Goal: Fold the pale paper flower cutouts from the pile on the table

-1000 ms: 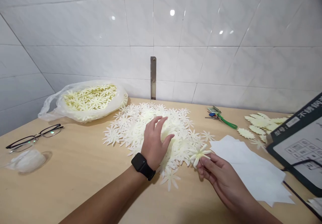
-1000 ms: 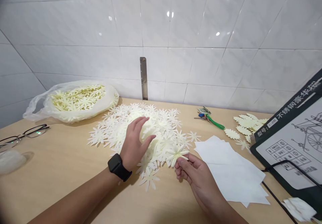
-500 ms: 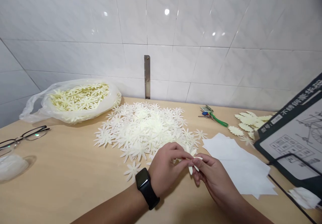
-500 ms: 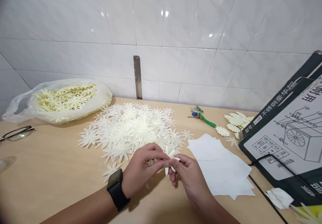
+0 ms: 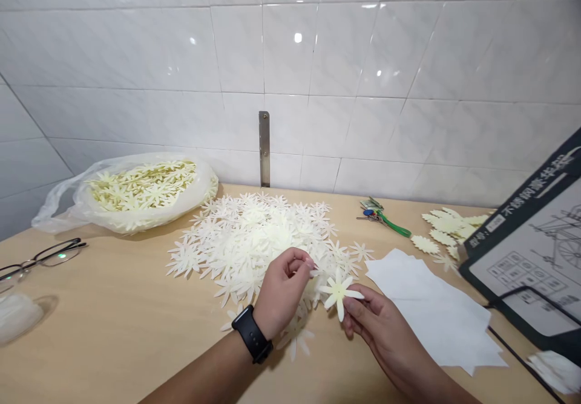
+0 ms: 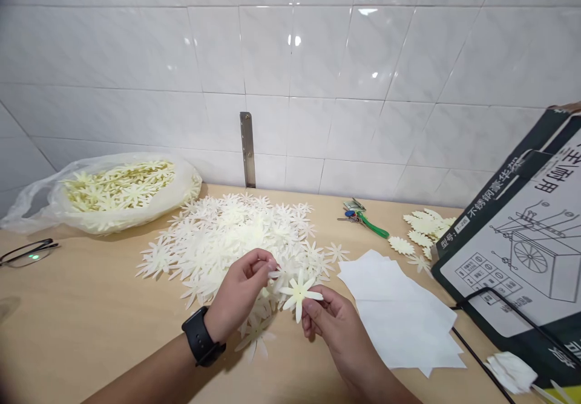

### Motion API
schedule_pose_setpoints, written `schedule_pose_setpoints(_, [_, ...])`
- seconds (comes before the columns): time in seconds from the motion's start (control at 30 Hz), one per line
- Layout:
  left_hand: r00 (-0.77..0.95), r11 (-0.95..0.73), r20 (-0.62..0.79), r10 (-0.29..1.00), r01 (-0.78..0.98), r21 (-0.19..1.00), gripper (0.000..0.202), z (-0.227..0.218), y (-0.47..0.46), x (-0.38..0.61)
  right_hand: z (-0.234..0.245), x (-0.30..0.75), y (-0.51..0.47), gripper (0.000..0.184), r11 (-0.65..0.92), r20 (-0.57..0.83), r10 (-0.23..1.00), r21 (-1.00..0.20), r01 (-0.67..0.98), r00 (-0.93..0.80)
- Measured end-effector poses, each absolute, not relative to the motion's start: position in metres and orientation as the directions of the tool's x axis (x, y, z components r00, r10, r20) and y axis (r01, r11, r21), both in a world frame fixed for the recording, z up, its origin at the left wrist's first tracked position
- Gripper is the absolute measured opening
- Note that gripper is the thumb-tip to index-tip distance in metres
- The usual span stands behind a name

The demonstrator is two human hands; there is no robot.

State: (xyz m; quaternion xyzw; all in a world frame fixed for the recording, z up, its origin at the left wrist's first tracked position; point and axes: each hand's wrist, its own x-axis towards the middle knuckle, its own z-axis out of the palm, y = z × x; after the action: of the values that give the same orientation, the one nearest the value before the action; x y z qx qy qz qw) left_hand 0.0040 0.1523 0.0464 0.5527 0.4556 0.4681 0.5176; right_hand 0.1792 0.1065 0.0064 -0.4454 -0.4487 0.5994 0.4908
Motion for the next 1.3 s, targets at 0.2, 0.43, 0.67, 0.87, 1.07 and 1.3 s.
schedule_pose_setpoints(0.2, [-0.142, -0.251, 0.273, 0.952, 0.157, 0.955, 0.014, 0.048, 0.175, -0.023, 0.012, 0.175, 0.105, 0.031, -0.099, -0.089, 0.994, -0.979, -0.179, -0.062])
schedule_pose_setpoints(0.43, [0.112, -0.628, 0.716, 0.689, 0.586, 0.512, 0.017, 0.042, 0.175, -0.027, 0.009, 0.174, 0.11, 0.035, -0.101, -0.094, 0.994, -0.976, -0.194, -0.048])
schedule_pose_setpoints(0.67, [0.444, -0.637, 0.484, 0.754, 0.316, 0.703, 0.017, 0.034, 0.139, 0.003, 0.008, 0.175, 0.111, 0.038, -0.04, -0.028, 0.997, -0.982, -0.183, -0.066])
schedule_pose_setpoints(0.87, [0.503, -0.545, 0.347, 0.792, 0.324, 0.773, 0.015, 0.041, 0.141, 0.004, 0.013, 0.175, 0.109, 0.038, -0.033, -0.023, 0.997, -0.99, -0.138, -0.069])
schedule_pose_setpoints(1.07, [0.328, -0.301, 0.203, 0.923, 0.285, 0.91, 0.018, 0.048, 0.144, 0.005, 0.012, 0.176, 0.109, 0.036, -0.036, -0.023, 0.996, -0.988, -0.151, -0.086])
schedule_pose_setpoints(1.3, [0.106, -0.178, 0.167, 0.98, 0.096, 0.979, 0.017, 0.048, 0.167, -0.012, 0.013, 0.178, 0.108, 0.03, -0.035, -0.026, 0.998, -0.986, -0.161, -0.063])
